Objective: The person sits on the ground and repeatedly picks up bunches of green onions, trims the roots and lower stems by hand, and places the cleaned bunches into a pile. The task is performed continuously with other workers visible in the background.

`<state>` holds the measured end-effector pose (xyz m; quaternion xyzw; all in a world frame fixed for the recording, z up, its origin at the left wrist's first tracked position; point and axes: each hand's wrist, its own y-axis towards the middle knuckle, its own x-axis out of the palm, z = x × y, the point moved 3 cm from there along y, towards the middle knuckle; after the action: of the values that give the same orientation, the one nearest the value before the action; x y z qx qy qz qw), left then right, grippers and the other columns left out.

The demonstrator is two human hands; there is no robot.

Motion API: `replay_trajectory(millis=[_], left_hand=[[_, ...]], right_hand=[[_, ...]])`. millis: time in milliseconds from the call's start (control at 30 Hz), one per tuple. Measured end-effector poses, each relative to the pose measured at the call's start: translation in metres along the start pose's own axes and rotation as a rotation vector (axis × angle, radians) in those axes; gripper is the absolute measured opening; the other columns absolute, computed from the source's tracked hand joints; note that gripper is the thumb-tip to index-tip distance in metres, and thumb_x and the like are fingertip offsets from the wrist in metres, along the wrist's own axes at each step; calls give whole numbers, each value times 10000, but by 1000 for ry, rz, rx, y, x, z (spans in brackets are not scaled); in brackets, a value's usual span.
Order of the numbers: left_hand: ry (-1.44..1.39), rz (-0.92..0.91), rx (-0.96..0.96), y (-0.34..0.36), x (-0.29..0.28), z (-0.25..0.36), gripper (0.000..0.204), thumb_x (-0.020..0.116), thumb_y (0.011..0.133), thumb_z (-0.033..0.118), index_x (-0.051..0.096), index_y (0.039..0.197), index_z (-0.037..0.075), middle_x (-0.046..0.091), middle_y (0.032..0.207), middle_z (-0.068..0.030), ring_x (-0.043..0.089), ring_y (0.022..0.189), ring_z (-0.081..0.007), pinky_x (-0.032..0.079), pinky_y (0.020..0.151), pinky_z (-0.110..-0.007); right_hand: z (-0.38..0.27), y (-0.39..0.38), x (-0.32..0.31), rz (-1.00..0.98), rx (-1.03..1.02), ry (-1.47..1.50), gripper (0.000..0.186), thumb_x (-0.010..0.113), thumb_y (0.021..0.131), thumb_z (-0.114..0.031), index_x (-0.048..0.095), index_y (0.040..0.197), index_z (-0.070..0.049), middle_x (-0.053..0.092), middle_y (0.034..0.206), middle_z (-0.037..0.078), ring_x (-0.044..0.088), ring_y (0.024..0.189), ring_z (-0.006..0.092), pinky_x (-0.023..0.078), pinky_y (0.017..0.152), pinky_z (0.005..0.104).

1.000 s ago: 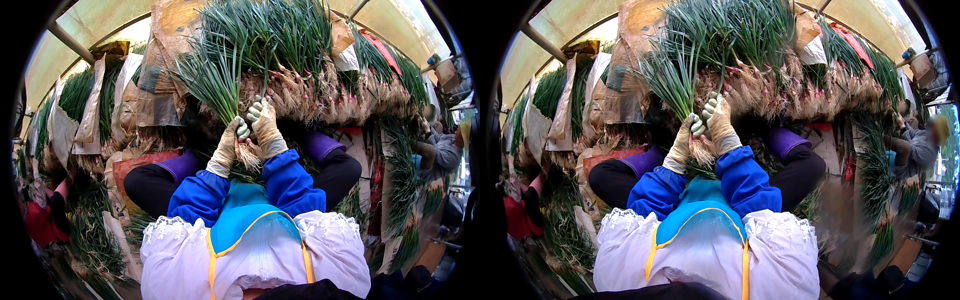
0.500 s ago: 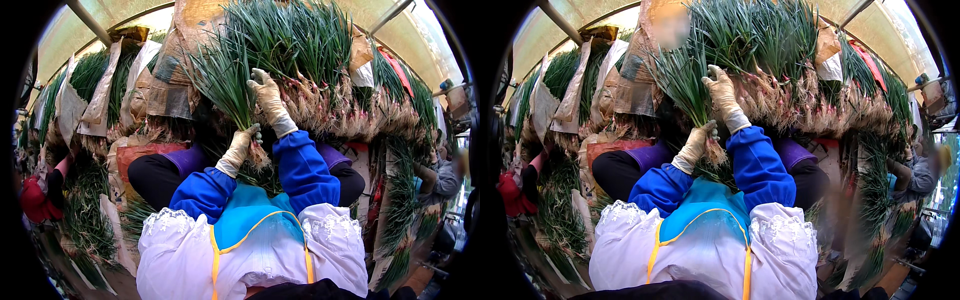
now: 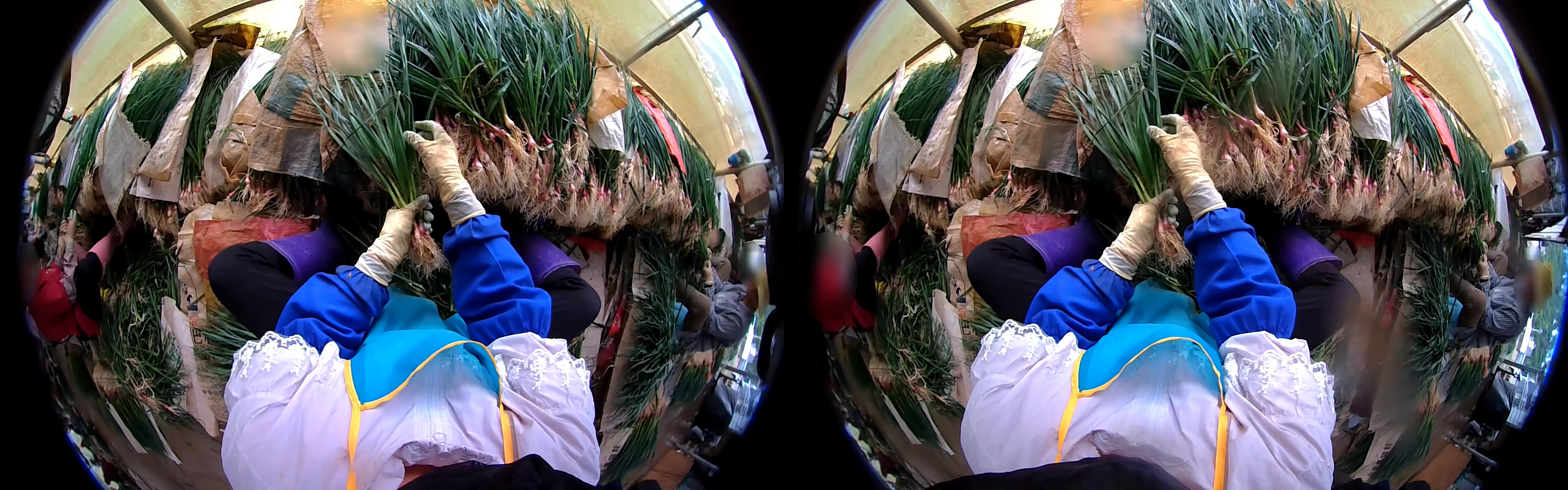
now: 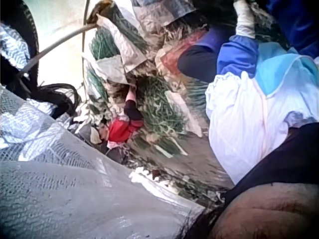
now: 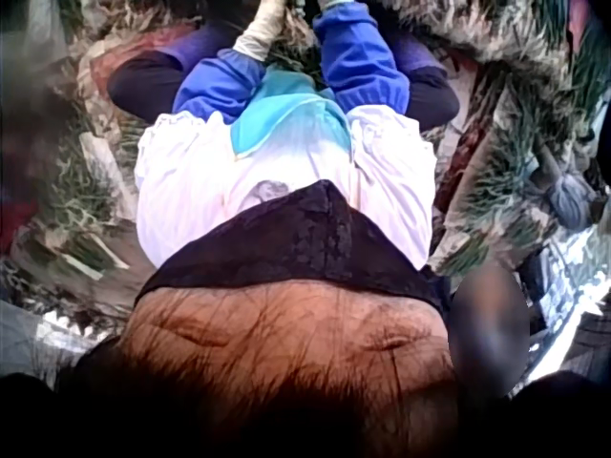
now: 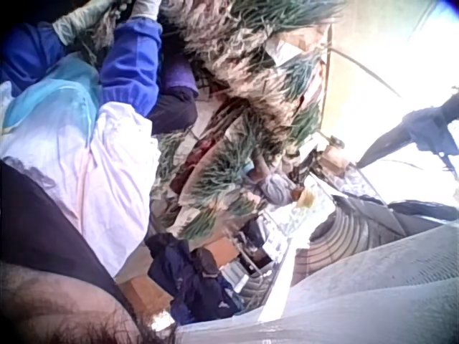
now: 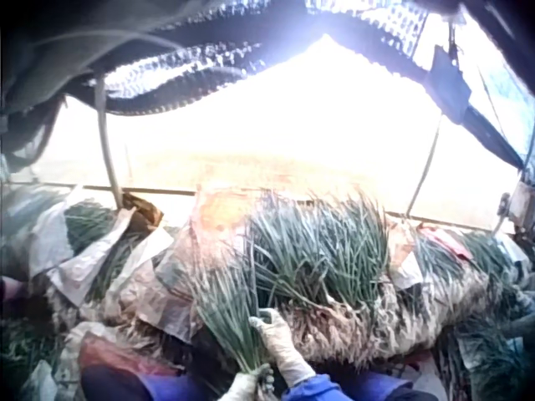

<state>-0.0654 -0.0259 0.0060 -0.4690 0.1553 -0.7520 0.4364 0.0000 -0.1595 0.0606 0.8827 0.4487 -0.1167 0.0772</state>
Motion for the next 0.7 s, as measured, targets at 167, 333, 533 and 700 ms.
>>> replay_trajectory(millis=[167,333,533,700], left_hand=[[-35,-8,33,-4,5,4,239,598,832,270,593,813,32,552,590,-44,499,450,-147,451,439,-274],[-111,-12,27,3,-2,2,252,592,833,295,586,803,44,551,601,-35,491,451,-141,446,433,-274],[27,104,89,8,-9,-1,193,607,827,233,585,792,44,564,605,-41,514,463,-130,441,420,-250],[76,155,105,6,-12,-6,160,603,829,193,585,831,34,580,658,-38,530,487,-122,449,414,-251]], right_hand=[[18,-3,-5,130,248,491,193,602,813,-186,577,921,-27,612,774,67,594,692,160,470,615,263],[22,-32,-1,-16,447,1219,207,461,908,-268,518,859,-74,420,587,-32,376,462,100,367,442,236],[-18,-50,-39,-449,523,1714,237,429,924,-278,526,885,-65,301,518,-71,261,390,57,208,325,203],[-48,5,-36,-76,209,512,396,601,817,-364,520,1025,-37,616,843,55,515,558,57,375,416,169]])
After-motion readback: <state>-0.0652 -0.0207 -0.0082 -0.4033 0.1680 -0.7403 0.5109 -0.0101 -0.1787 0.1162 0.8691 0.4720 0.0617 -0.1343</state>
